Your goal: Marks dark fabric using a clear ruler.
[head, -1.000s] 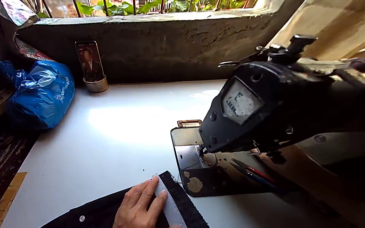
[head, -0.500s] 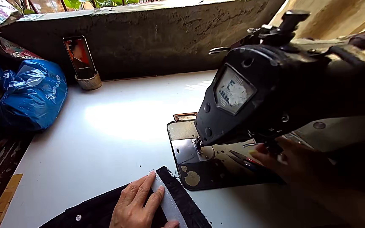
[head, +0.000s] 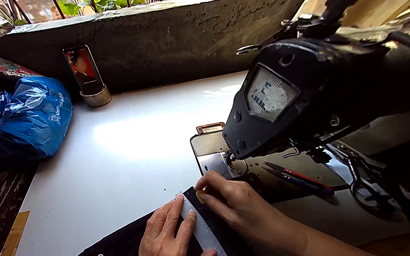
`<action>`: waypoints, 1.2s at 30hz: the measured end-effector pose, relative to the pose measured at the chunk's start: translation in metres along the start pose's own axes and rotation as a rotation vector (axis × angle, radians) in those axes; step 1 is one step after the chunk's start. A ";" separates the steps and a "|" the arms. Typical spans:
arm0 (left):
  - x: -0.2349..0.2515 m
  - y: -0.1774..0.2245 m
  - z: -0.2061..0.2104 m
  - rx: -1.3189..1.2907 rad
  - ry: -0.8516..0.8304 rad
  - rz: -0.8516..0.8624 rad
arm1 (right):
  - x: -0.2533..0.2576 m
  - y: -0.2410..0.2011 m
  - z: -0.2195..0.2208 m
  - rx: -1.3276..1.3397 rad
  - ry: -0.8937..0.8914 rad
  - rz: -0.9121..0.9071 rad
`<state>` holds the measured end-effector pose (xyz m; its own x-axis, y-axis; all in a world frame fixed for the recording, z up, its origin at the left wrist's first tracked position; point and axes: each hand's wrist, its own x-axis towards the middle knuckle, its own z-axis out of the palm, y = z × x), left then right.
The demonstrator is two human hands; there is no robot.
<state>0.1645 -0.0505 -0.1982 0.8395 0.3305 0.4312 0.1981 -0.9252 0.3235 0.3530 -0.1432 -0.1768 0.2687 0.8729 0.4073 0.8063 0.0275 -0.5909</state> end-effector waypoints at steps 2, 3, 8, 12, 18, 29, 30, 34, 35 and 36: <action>0.001 0.001 -0.001 0.005 -0.004 -0.002 | 0.003 0.000 0.005 0.009 -0.023 0.008; 0.001 0.001 -0.001 0.012 -0.004 0.000 | 0.003 0.000 0.005 0.017 -0.035 0.015; 0.001 0.003 -0.003 0.010 -0.020 -0.009 | 0.004 0.001 0.000 0.103 -0.104 0.059; 0.001 0.003 -0.002 -0.013 -0.018 -0.008 | 0.005 0.000 0.004 0.119 -0.087 0.009; 0.001 0.002 -0.003 -0.017 -0.023 -0.011 | 0.007 -0.001 0.008 0.066 -0.079 -0.028; 0.001 0.002 -0.003 -0.008 -0.027 -0.007 | 0.004 0.000 0.015 -0.017 -0.047 -0.127; 0.001 0.002 -0.003 -0.003 -0.029 -0.005 | 0.004 -0.001 0.014 -0.016 -0.052 -0.127; 0.001 0.002 -0.004 0.015 -0.033 0.000 | 0.006 -0.002 0.014 -0.013 -0.063 -0.114; 0.001 0.002 -0.004 0.013 -0.036 0.000 | 0.006 -0.003 0.014 -0.009 -0.068 -0.106; 0.001 0.002 -0.004 0.009 -0.037 -0.001 | 0.007 -0.003 0.014 -0.005 -0.073 -0.100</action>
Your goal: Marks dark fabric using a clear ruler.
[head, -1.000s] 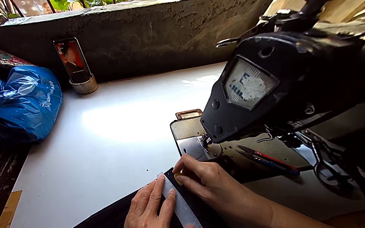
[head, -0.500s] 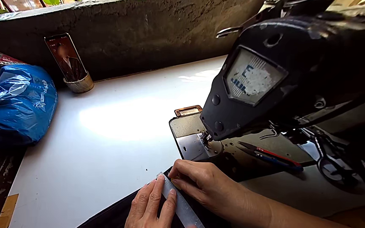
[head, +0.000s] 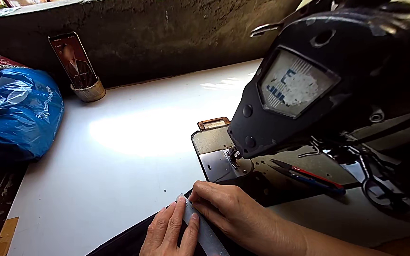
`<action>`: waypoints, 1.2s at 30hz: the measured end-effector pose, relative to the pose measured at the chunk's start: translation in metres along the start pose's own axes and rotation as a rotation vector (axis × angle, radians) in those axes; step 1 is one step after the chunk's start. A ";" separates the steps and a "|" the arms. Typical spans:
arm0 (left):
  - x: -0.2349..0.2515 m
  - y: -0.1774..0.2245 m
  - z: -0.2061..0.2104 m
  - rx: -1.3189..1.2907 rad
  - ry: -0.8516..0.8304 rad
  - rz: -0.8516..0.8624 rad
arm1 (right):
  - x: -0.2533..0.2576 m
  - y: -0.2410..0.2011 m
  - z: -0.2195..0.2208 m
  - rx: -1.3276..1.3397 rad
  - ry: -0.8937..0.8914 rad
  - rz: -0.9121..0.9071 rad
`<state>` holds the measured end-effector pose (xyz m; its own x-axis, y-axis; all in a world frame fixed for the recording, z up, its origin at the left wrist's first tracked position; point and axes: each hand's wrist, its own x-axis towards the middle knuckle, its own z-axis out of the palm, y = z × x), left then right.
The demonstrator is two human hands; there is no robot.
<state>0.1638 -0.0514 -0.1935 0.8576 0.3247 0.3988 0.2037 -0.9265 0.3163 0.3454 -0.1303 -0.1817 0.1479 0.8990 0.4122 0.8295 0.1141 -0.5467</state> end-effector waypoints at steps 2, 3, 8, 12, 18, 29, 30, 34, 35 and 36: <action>0.000 0.000 -0.001 -0.002 -0.001 -0.002 | 0.002 0.000 0.000 0.008 -0.017 0.011; 0.000 0.000 -0.001 -0.001 -0.002 -0.003 | 0.004 -0.001 0.000 0.004 -0.029 0.019; 0.001 0.000 0.000 0.005 0.009 0.003 | 0.015 -0.001 0.004 -0.014 -0.050 0.023; 0.001 0.000 -0.001 0.012 0.011 0.000 | 0.019 -0.001 0.004 -0.015 -0.079 0.033; 0.002 -0.001 0.000 0.026 0.023 0.011 | 0.027 0.001 0.007 -0.025 -0.090 0.045; 0.001 -0.003 0.001 0.029 0.039 0.025 | 0.034 -0.004 0.002 0.005 -0.170 0.084; 0.001 -0.003 0.001 0.026 0.045 0.027 | 0.032 -0.005 0.000 0.001 -0.180 0.082; 0.001 -0.004 0.002 0.027 0.056 0.031 | 0.023 -0.009 -0.012 0.027 -0.278 0.116; 0.001 -0.004 0.003 0.030 0.058 0.033 | 0.020 -0.010 -0.014 0.032 -0.282 0.113; 0.001 -0.005 0.003 0.032 0.060 0.035 | 0.015 -0.010 -0.015 0.037 -0.272 0.097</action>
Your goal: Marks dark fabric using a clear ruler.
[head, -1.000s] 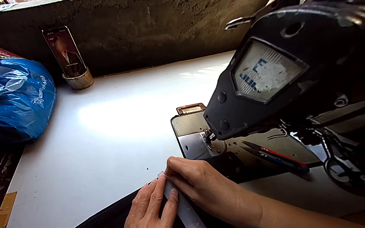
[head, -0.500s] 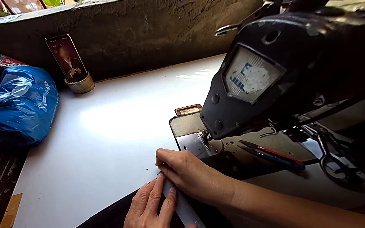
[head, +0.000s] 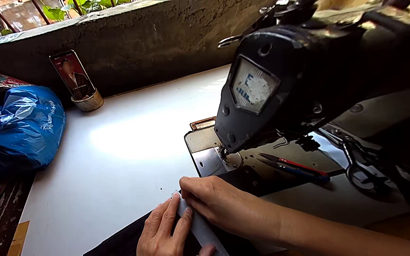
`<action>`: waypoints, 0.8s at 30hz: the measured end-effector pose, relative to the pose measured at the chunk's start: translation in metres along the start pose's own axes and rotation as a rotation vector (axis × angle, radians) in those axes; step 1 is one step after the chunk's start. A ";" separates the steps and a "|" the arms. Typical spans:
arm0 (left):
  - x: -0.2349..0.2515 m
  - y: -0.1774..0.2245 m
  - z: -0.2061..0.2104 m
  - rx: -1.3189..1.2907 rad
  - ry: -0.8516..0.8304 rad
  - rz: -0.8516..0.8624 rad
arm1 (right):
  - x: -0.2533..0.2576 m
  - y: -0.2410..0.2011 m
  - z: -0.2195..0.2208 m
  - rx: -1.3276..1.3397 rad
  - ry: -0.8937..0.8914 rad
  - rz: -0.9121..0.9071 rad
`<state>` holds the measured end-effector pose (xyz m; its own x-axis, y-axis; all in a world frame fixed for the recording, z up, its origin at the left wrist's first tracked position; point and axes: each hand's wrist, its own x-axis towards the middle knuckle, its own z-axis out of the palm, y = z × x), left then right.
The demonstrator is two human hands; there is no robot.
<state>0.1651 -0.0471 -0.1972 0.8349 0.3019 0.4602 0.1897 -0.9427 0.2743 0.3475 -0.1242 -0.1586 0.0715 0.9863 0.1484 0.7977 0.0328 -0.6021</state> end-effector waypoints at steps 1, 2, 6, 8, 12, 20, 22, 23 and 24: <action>0.000 -0.001 0.000 -0.002 0.000 -0.001 | -0.006 0.001 0.001 0.010 0.009 -0.020; -0.001 -0.001 0.000 -0.007 -0.003 -0.002 | -0.013 0.002 0.002 0.024 0.027 -0.045; -0.001 -0.002 -0.002 -0.084 -0.033 -0.032 | -0.041 0.015 0.002 0.119 0.188 -0.060; -0.002 -0.002 -0.004 -0.105 -0.005 -0.051 | -0.054 0.024 -0.003 0.146 0.303 0.024; -0.002 -0.003 -0.003 -0.097 0.107 -0.073 | -0.077 0.045 -0.014 0.074 0.478 0.223; -0.001 -0.003 -0.002 -0.078 0.100 -0.145 | -0.084 0.075 -0.051 -0.270 0.674 0.348; -0.001 -0.005 -0.001 -0.097 0.104 -0.144 | -0.083 0.082 -0.057 -0.283 0.686 0.391; -0.001 -0.005 -0.001 -0.101 0.108 -0.145 | -0.082 0.085 -0.059 -0.292 0.690 0.403; -0.001 -0.005 0.000 -0.106 0.116 -0.146 | -0.082 0.088 -0.061 -0.319 0.694 0.408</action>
<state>0.1626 -0.0424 -0.1990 0.7362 0.4543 0.5016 0.2440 -0.8695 0.4295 0.4481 -0.2121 -0.1762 0.6553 0.5864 0.4761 0.7525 -0.4517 -0.4793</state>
